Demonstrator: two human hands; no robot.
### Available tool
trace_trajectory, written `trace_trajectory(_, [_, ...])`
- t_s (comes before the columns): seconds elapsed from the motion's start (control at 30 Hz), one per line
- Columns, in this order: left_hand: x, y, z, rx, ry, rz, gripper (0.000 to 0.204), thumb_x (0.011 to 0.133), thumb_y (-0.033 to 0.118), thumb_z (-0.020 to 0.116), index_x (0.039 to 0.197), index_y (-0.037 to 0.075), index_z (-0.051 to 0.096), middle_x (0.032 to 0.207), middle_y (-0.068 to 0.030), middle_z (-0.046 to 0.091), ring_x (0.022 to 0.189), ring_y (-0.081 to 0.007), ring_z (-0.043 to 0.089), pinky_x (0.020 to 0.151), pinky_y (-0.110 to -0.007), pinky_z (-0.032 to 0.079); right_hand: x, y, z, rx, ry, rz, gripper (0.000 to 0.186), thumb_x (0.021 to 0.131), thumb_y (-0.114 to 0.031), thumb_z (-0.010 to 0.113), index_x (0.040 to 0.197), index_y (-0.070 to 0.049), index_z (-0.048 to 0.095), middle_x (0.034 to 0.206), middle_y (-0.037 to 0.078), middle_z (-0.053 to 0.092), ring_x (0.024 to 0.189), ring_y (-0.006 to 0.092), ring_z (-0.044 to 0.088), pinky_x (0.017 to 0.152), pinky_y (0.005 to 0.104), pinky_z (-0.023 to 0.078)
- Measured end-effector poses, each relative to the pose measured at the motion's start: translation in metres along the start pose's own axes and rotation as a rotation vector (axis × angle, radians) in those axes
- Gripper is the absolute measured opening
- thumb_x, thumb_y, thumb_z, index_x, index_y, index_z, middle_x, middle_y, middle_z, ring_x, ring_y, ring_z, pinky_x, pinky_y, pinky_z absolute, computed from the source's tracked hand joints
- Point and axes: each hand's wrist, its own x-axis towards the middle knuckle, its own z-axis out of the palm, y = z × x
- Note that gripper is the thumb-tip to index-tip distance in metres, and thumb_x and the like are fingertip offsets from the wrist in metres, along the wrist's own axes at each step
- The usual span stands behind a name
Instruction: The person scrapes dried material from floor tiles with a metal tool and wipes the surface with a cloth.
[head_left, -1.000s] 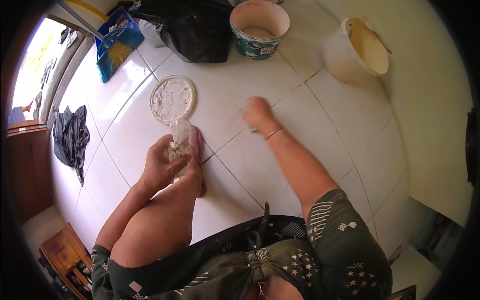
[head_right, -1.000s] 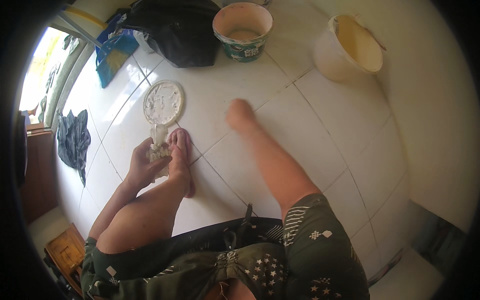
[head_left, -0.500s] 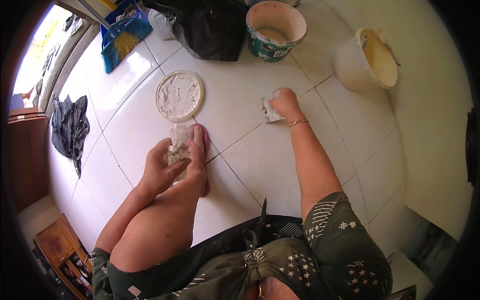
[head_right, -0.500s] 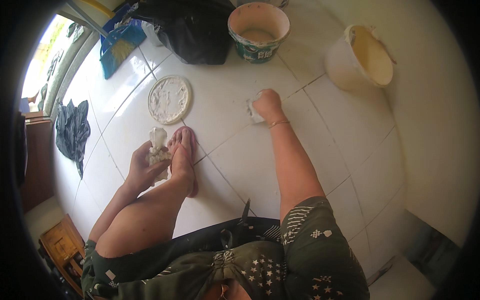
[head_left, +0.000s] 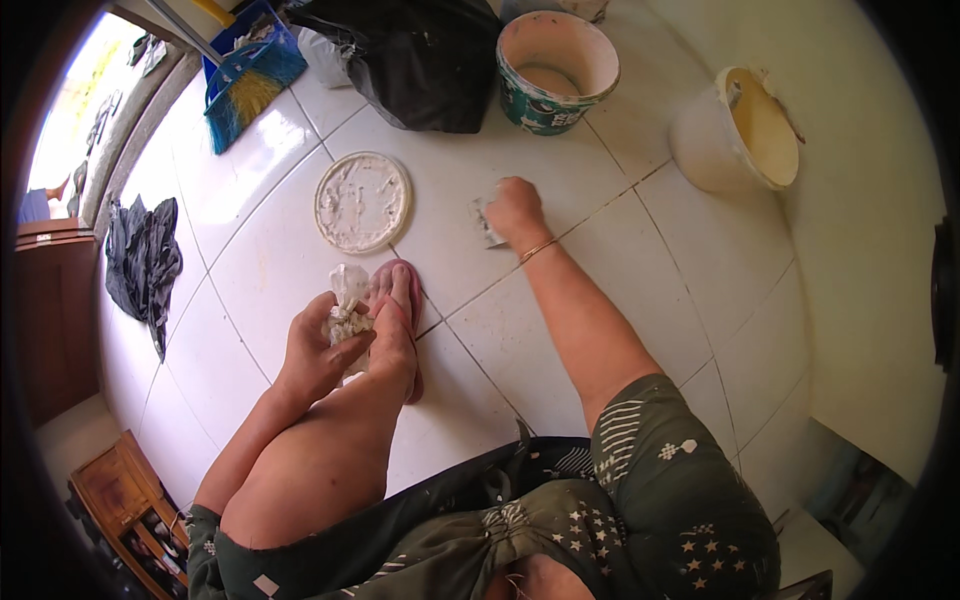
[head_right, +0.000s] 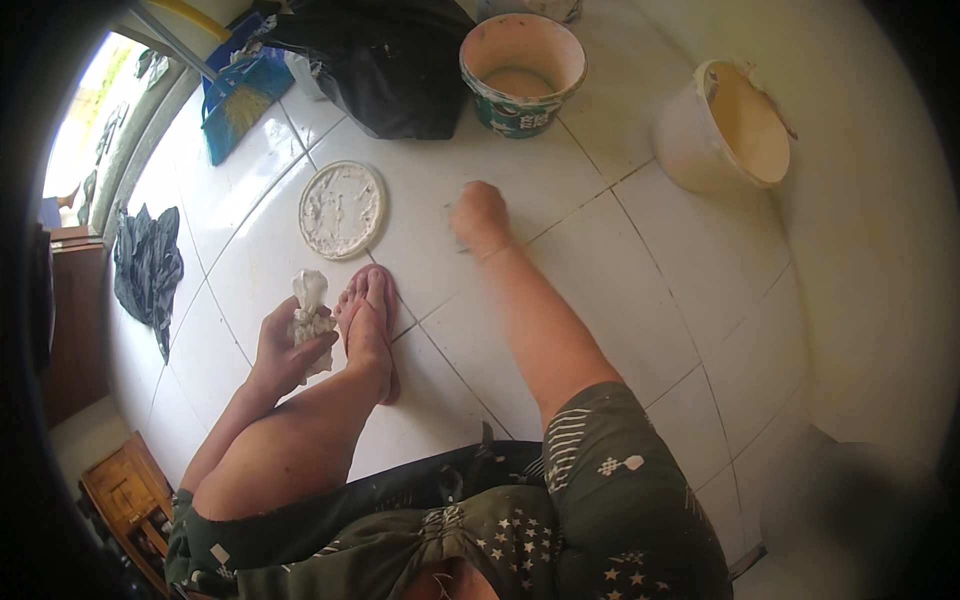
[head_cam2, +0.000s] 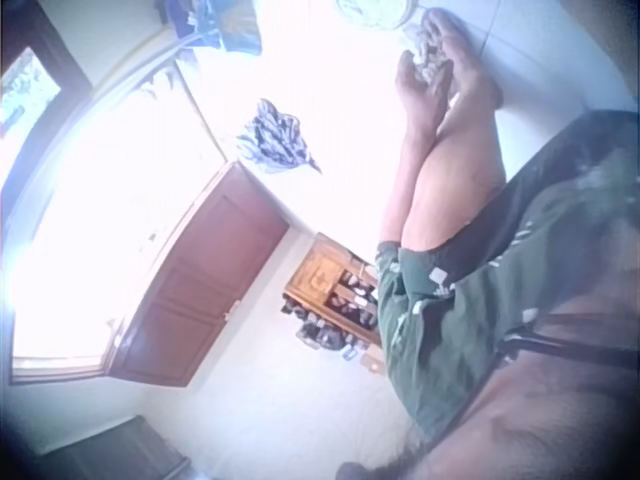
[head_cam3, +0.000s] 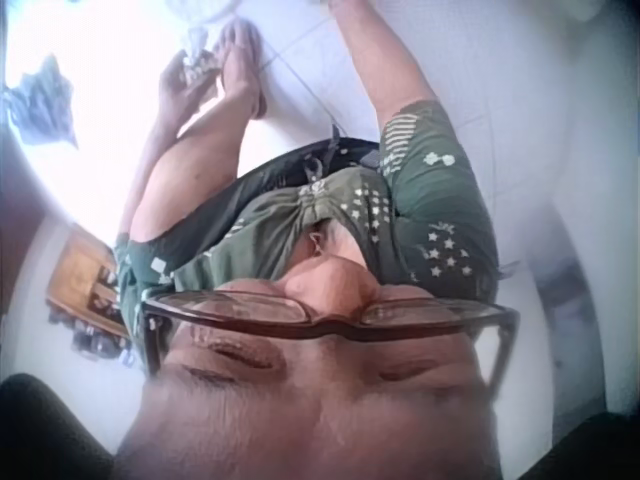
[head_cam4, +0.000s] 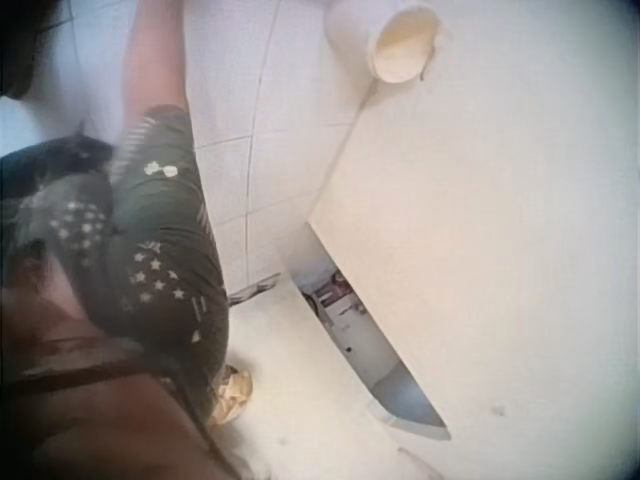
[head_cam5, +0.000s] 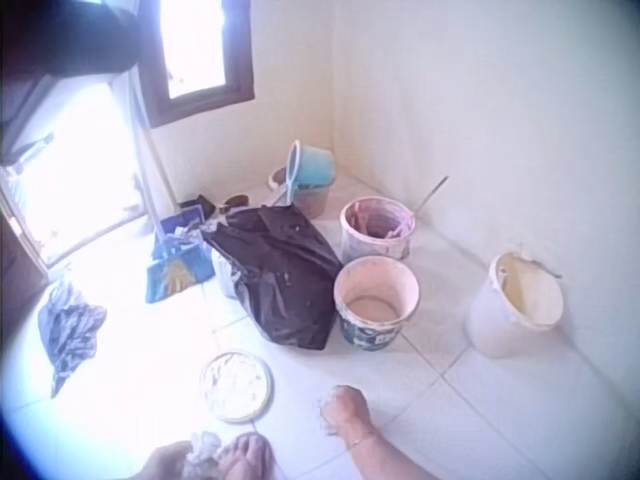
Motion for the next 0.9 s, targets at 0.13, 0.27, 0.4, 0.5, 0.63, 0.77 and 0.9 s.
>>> trace_trajectory(0.13, [-0.008,-0.003,-0.005,-0.011,0.047,-0.018,0.025,0.073,0.003,0.066,0.094,0.001,0.053,0.080,-0.0043,0.057,0.072,-0.0100,0.055,0.064,-0.026,0.046,0.034,0.032,-0.043,0.084,0.091,0.125,0.012,0.065,-0.008,0.058,0.069,0.002,0.062,0.077,0.025,0.061,0.078,0.0390,0.060,0.071,0.0424,0.049])
trace_trajectory(0.27, [-0.009,-0.003,-0.001,-0.191,0.025,-0.061,0.025,0.072,0.003,0.066,0.094,0.001,0.053,0.081,-0.0043,0.057,0.071,-0.0104,0.055,0.063,-0.026,0.046,0.051,0.106,-0.058,0.172,0.026,0.282,0.013,0.067,-0.008,0.056,0.069,0.003,0.062,0.079,0.025,0.062,0.077,0.0380,0.061,0.069,0.0419,0.049])
trace_trajectory(0.4, [-0.008,-0.004,-0.005,-0.123,0.042,-0.035,0.025,0.073,0.004,0.066,0.094,0.001,0.053,0.081,-0.0042,0.057,0.072,-0.0102,0.055,0.064,-0.026,0.046,0.015,-0.026,0.023,-0.014,-0.058,0.004,0.015,0.068,-0.008,0.055,0.073,0.003,0.064,0.083,0.025,0.062,0.082,0.0353,0.062,0.071,0.0425,0.049])
trace_trajectory(0.5, [-0.009,-0.005,-0.005,-0.086,0.033,-0.011,0.025,0.073,0.005,0.066,0.094,0.001,0.053,0.081,-0.0040,0.057,0.073,-0.0101,0.055,0.065,-0.026,0.046,0.039,-0.033,-0.010,-0.079,-0.142,-0.016,0.014,0.068,-0.009,0.056,0.070,0.002,0.065,0.080,0.025,0.062,0.082,0.0347,0.062,0.072,0.0411,0.049])
trace_trajectory(0.63, [-0.013,-0.020,-0.009,-0.076,0.035,-0.009,0.025,0.073,0.005,0.066,0.095,0.001,0.054,0.082,-0.0040,0.057,0.073,-0.0102,0.055,0.066,-0.026,0.046,0.055,0.006,-0.051,0.127,-0.062,0.215,0.014,0.066,-0.010,0.059,0.071,0.001,0.066,0.081,0.025,0.062,0.084,0.0348,0.062,0.076,0.0388,0.049])
trace_trajectory(0.77, [-0.004,-0.012,-0.005,-0.095,0.020,0.032,0.026,0.073,0.004,0.066,0.095,0.001,0.054,0.084,-0.0044,0.058,0.074,-0.0102,0.055,0.067,-0.026,0.046,0.033,-0.036,0.021,-0.035,-0.135,0.009,0.016,0.064,-0.013,0.062,0.071,0.001,0.065,0.082,0.026,0.062,0.085,0.0361,0.061,0.078,0.0399,0.048])
trace_trajectory(0.9, [-0.009,-0.009,-0.007,-0.056,0.039,0.010,0.024,0.073,0.002,0.067,0.094,0.001,0.055,0.085,-0.0044,0.059,0.079,-0.0110,0.054,0.071,-0.026,0.045,0.047,-0.011,-0.024,0.054,-0.077,0.054,0.015,0.066,-0.011,0.061,0.071,0.002,0.064,0.078,0.024,0.062,0.074,0.0364,0.063,0.071,0.0386,0.051])
